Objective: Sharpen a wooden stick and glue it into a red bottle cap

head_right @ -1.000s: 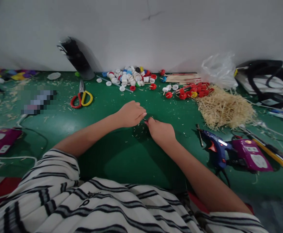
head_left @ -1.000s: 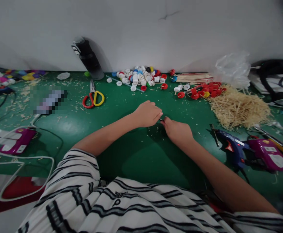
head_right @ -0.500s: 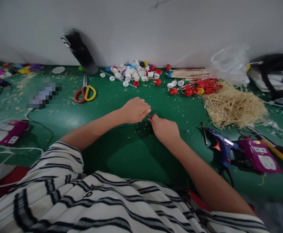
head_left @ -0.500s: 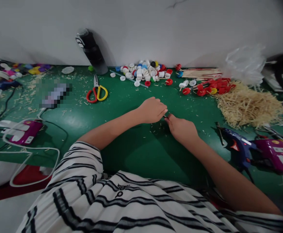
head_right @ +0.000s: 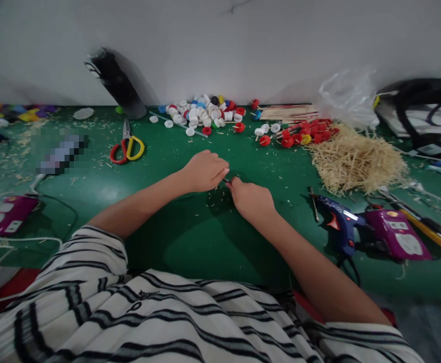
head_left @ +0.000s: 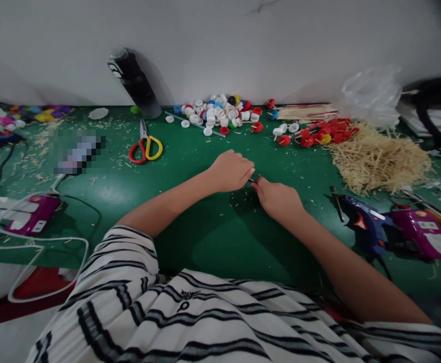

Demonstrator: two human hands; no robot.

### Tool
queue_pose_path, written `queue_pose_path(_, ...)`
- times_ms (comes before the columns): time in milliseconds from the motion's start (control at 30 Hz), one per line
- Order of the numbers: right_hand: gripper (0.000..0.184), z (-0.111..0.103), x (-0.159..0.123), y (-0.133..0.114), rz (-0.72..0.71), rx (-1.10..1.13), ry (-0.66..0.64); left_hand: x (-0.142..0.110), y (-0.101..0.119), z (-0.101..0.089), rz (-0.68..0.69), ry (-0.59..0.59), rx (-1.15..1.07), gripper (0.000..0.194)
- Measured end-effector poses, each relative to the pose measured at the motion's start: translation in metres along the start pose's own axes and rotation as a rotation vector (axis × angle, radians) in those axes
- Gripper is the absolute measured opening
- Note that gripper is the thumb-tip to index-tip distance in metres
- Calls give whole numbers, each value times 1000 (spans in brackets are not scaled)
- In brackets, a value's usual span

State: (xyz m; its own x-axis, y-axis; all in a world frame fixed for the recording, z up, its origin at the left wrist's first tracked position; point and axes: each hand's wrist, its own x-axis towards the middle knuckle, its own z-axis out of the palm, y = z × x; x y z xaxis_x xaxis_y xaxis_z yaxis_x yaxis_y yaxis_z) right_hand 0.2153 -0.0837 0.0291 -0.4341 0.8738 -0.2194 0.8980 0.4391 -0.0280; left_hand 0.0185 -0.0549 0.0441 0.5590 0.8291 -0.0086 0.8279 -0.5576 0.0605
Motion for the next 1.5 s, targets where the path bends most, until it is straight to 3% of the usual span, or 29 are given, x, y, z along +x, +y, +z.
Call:
queue_pose_path(367, 50, -7, 0, -10, -4, 36, -67, -5, -16, -13, 74, -79, -70, 45)
queue_pose_path(800, 50, 0, -3, -11, -51, -75, -96, -12, -19, -22, 24, -120, -213, 40)
queue_pose_path(1033, 51, 5, -2, -6, -38, -74, -69, -12, -23, -17, 5, -117, -277, 38)
queue_pose_path(1267, 51, 2, 4, -10, -17, -62, 38, -9, -19, -14, -31, -109, -268, 45)
queue_pose_path(1500, 52, 8, 8, -14, -23, -70, 21, -7, -21, -14, -57, -145, -288, 45)
